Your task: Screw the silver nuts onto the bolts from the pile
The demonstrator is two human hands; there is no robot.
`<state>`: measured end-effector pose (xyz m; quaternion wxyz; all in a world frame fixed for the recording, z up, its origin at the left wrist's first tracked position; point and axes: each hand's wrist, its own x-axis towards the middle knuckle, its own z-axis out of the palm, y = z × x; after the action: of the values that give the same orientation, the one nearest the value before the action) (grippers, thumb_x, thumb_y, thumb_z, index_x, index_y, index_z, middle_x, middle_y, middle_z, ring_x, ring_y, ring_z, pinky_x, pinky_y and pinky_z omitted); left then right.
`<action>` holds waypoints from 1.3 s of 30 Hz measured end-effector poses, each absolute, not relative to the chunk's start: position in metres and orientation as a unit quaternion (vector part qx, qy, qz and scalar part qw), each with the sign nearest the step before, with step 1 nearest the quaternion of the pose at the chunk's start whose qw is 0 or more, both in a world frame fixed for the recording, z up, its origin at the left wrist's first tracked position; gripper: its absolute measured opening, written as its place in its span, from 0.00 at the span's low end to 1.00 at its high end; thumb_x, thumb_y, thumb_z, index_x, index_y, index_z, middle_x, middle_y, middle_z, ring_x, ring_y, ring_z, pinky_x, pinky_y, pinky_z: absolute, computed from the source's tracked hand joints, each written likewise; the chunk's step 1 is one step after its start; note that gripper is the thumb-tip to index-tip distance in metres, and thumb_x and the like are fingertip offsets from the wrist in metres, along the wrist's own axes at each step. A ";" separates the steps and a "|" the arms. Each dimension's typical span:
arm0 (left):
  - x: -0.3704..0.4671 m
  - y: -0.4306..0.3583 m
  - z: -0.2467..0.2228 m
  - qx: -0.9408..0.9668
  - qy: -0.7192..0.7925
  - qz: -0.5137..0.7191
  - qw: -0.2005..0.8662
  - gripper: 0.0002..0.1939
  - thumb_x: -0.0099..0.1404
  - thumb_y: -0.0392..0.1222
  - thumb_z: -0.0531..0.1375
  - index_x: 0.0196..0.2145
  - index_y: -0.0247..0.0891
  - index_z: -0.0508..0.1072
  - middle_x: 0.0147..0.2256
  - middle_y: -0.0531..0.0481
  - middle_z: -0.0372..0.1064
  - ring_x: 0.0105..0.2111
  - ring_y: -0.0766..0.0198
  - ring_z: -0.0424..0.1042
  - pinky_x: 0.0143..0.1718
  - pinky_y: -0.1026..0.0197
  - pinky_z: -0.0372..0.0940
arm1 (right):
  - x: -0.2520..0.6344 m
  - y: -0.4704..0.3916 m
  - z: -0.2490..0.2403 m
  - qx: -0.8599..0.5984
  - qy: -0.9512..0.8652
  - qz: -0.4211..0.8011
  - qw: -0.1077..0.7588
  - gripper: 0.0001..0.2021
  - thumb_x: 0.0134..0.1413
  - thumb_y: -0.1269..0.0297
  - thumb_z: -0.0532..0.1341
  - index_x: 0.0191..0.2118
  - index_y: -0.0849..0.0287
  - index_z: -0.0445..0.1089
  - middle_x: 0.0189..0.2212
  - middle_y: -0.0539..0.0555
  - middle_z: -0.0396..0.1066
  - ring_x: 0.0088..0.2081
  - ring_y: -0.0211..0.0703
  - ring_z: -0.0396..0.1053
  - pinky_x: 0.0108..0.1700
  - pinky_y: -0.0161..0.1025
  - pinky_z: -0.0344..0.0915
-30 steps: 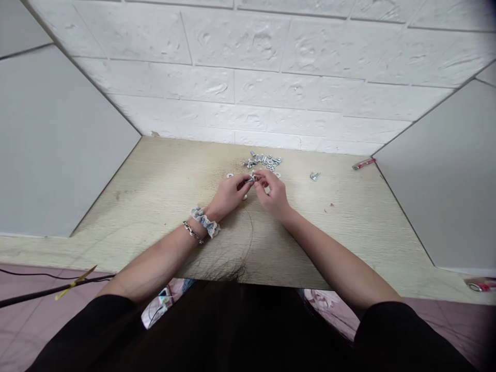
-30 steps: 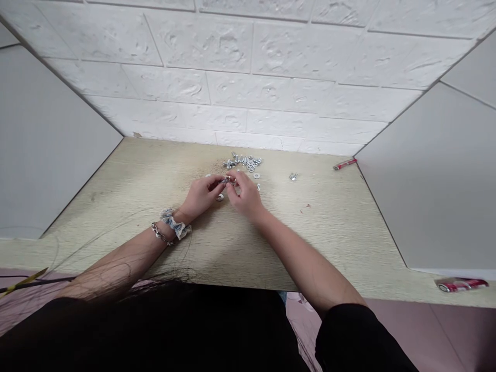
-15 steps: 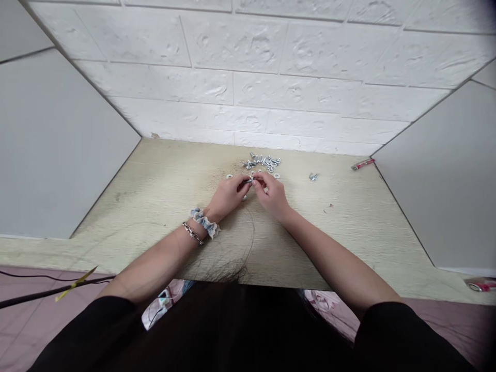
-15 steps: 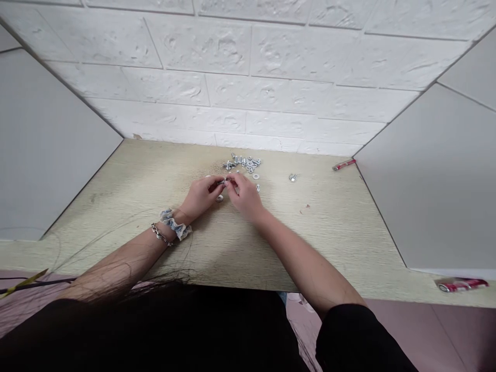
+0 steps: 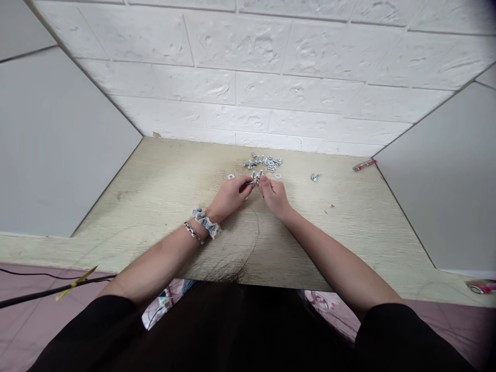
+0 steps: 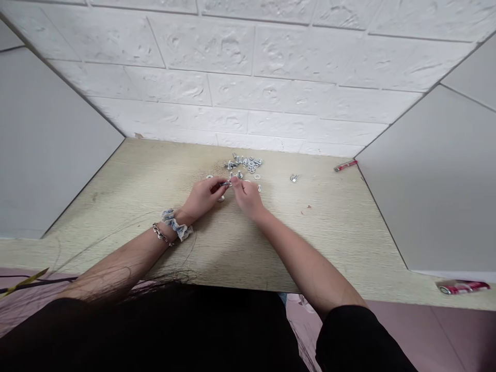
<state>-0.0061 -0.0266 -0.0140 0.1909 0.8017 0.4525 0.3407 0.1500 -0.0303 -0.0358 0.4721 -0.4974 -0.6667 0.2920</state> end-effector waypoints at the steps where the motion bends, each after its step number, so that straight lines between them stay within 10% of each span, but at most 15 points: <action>1: -0.006 -0.026 -0.014 0.799 0.456 0.342 0.191 0.10 0.65 0.42 0.55 0.38 0.37 0.75 0.28 0.52 0.72 0.27 0.68 0.67 0.32 0.65 0.60 | 0.149 -0.031 -0.036 -0.498 -0.653 0.301 0.485 0.28 0.58 0.39 0.44 0.17 0.56 0.49 0.14 0.46 0.49 0.20 0.34 0.51 0.24 0.35 0.50; 11: -0.007 -0.023 -0.015 0.777 0.474 0.361 0.203 0.10 0.63 0.40 0.56 0.40 0.37 0.75 0.28 0.53 0.73 0.26 0.69 0.66 0.31 0.66 0.60 | 0.148 -0.031 -0.035 -0.455 -0.691 0.263 0.496 0.18 0.56 0.61 0.54 0.52 0.54 0.64 0.36 0.52 0.71 0.27 0.36 0.65 0.31 0.37 0.65; 16: -0.007 -0.024 -0.014 0.780 0.469 0.359 0.205 0.11 0.63 0.38 0.56 0.40 0.38 0.76 0.28 0.53 0.73 0.26 0.69 0.67 0.32 0.67 0.61 | 0.148 -0.029 -0.037 -0.434 -0.720 0.215 0.497 0.14 0.57 0.62 0.54 0.46 0.54 0.71 0.41 0.55 0.73 0.40 0.43 0.70 0.36 0.40 0.69; 39: -0.005 -0.026 -0.012 0.813 0.437 0.323 0.212 0.12 0.65 0.41 0.54 0.39 0.36 0.75 0.29 0.52 0.72 0.26 0.69 0.66 0.32 0.66 0.60 | 0.151 -0.028 -0.032 -0.478 -0.724 0.223 0.444 0.18 0.60 0.49 0.50 0.26 0.56 0.59 0.23 0.48 0.61 0.28 0.37 0.58 0.32 0.36 0.56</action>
<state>-0.0053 -0.0265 -0.0121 0.2121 0.8125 0.4368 0.3226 0.1514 -0.0281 -0.0317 0.4441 -0.4783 -0.7242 0.2225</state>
